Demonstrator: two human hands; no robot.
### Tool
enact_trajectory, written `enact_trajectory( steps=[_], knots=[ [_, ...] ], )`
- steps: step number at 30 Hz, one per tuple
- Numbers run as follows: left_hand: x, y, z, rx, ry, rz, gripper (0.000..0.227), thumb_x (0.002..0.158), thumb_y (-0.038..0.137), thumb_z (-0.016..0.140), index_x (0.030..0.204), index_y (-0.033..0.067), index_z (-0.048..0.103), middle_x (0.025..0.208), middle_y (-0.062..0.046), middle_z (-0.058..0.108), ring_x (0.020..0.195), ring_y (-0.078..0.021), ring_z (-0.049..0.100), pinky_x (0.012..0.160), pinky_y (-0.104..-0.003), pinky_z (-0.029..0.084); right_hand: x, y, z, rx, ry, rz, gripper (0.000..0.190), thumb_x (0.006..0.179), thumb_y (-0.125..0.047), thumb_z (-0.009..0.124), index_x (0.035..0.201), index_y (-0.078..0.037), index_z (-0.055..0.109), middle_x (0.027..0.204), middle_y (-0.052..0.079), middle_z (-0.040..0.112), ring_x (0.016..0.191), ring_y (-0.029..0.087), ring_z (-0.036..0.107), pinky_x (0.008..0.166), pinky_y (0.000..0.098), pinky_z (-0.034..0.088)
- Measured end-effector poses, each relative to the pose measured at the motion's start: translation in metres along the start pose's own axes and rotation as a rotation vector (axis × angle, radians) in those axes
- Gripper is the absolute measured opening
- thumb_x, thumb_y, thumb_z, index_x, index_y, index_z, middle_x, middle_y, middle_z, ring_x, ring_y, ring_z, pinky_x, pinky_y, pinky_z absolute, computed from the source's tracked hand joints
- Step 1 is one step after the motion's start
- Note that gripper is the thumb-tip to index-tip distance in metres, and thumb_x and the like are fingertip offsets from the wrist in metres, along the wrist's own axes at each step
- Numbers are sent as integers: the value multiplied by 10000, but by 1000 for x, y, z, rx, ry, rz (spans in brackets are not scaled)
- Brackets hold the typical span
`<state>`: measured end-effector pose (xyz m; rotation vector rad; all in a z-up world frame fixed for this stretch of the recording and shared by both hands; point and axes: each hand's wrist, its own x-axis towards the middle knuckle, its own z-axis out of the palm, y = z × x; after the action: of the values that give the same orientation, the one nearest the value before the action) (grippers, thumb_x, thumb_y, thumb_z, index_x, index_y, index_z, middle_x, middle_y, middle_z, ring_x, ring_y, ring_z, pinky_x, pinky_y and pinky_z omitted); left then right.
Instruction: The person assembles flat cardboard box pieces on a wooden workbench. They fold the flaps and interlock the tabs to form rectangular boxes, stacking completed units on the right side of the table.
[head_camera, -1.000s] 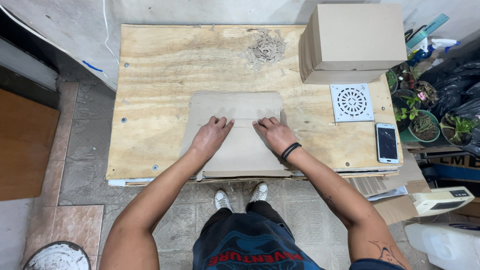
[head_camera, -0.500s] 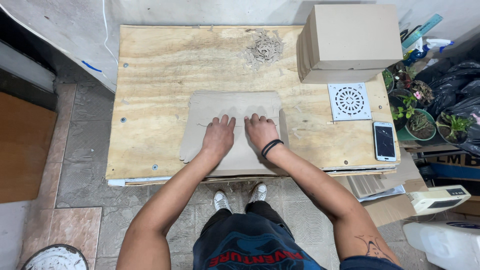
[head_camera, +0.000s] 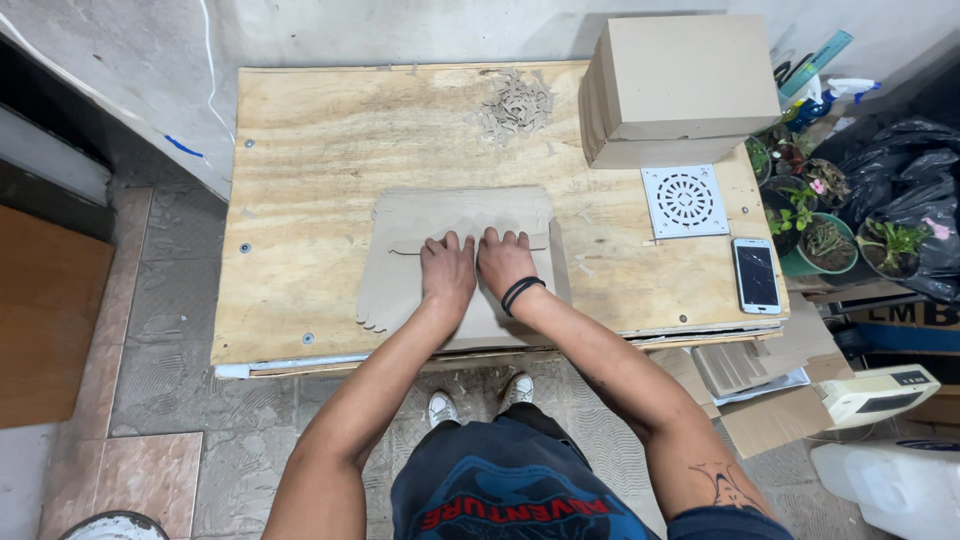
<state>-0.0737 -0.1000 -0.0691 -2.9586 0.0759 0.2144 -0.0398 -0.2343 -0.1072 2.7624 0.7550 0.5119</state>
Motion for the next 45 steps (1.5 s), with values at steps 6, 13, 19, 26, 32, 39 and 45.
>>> enact_trajectory(
  steps=[6,13,19,26,32,39,45],
  knots=[
    [8,3,2,86,-2,58,532,1273,254,459,1751,231,691,1582,-165,653,1635,-445,564,1238,-527,523,-24,21,-19,304,-255,-9,507,1249,-190,530,1746,-188,631,1573,76,674,1627,428,616,1341,696,470],
    [8,16,0,146,8,66,490,1247,215,478,1648,90,730,1535,-133,673,1549,-374,606,1086,-466,569,-50,73,-25,288,-186,95,504,1239,-477,594,1699,-310,714,1654,18,760,1591,328,690,1387,663,425],
    [5,20,-21,170,-30,92,479,1226,316,535,1541,87,814,1549,-118,651,1491,-329,620,1039,-424,569,-50,80,-40,345,-227,136,524,1269,-532,527,1720,-325,696,1654,21,789,1581,276,718,1457,659,319],
    [-10,7,-68,-125,-37,158,628,1171,366,475,1665,47,695,1506,-146,659,1418,-341,649,1137,-516,556,-43,113,-4,573,-327,250,497,1221,-419,558,1697,-350,683,1530,-89,868,1457,251,802,1473,680,316],
    [-14,38,-84,-206,-47,209,718,1163,392,446,1812,134,611,1670,-129,596,1515,-363,575,1359,-677,427,-32,123,-18,621,-368,292,484,1161,-387,597,1629,-364,714,1401,-103,915,1314,317,862,1376,648,496],
    [-11,39,-56,-381,33,166,700,1152,432,446,1766,193,682,1628,-65,640,1504,-327,583,1415,-724,382,-24,137,-24,829,-404,378,464,1109,-391,679,1556,-423,799,1385,-149,911,1367,315,827,1265,586,623],
    [-9,35,-34,-443,84,142,671,1149,435,485,1760,259,699,1630,-28,637,1526,-319,586,1460,-633,396,-19,156,-51,1026,-433,421,469,1134,-455,690,1578,-363,808,1409,-44,915,1427,348,797,1302,588,593]
  ],
)
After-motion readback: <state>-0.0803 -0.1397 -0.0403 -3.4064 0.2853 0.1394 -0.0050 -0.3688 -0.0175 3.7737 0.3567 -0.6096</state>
